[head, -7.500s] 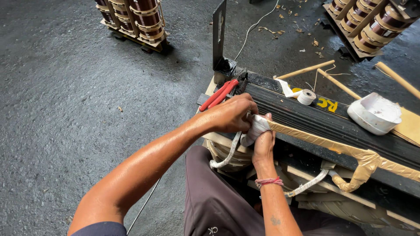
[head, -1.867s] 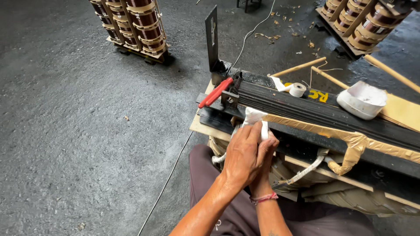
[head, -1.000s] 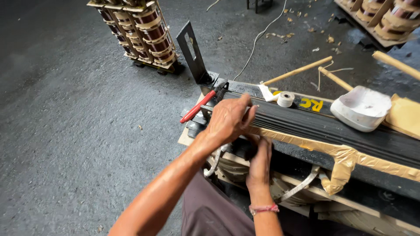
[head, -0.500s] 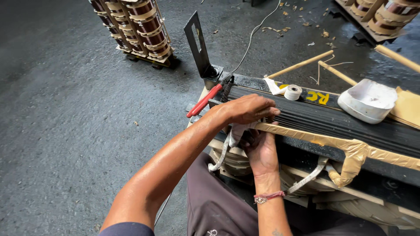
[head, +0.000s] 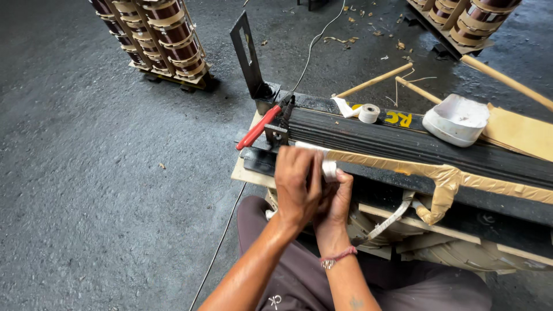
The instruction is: The person sits on the floor and wraps a white tape around a long black rod clamped in a jig. They repeatedly wind the tape along the rod's length, adjusting the roll and smoothing the tape as they progress.
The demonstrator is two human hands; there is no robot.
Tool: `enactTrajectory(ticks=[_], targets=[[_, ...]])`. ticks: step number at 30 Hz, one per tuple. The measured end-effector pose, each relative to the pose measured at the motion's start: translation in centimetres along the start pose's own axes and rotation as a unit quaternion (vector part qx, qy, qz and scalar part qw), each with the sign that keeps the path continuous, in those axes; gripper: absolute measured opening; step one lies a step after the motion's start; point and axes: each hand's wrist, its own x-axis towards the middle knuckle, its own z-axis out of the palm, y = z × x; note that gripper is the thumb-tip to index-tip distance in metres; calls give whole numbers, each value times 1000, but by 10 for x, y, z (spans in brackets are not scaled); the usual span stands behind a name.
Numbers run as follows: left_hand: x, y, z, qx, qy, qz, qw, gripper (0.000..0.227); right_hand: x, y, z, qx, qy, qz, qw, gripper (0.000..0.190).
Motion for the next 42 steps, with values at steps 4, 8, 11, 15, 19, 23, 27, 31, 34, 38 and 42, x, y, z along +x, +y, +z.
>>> enactTrajectory(ticks=[4, 8, 11, 15, 19, 23, 27, 31, 34, 38, 42], targets=[[-28, 13, 0, 37, -65, -47, 996, 20, 0, 1, -8, 14, -71, -31, 997, 37], [-29, 12, 10, 54, -142, -125, 980, 41, -7, 12, -20, -96, -49, -96, 990, 43], [-31, 16, 22, 86, -158, -183, 966, 49, -13, 19, -43, -107, -35, -47, 993, 49], [-26, 30, 27, 168, -125, -154, 966, 44, -13, 33, -67, -370, -64, -248, 893, 34], [-6, 35, 21, 169, -102, -74, 978, 30, 20, 34, -39, -304, -36, -220, 926, 45], [4, 24, 17, 199, -136, 22, 970, 25, -5, 25, -20, -37, -42, -54, 997, 42], [52, 0, 31, 165, -168, 167, 957, 26, -12, -14, -2, -179, 49, -95, 978, 44], [83, -28, 46, 84, -380, 65, 919, 27, 9, -33, 7, -259, 86, -92, 958, 36], [96, -47, 64, 62, -502, -9, 863, 34, 20, -35, 17, -254, -47, -118, 959, 42], [90, -65, 87, 65, -565, 42, 821, 41, 0, -33, 15, -239, 1, -96, 966, 49], [93, -67, 80, 44, -564, 6, 824, 46, -14, -40, 10, -300, 35, -142, 943, 51]])
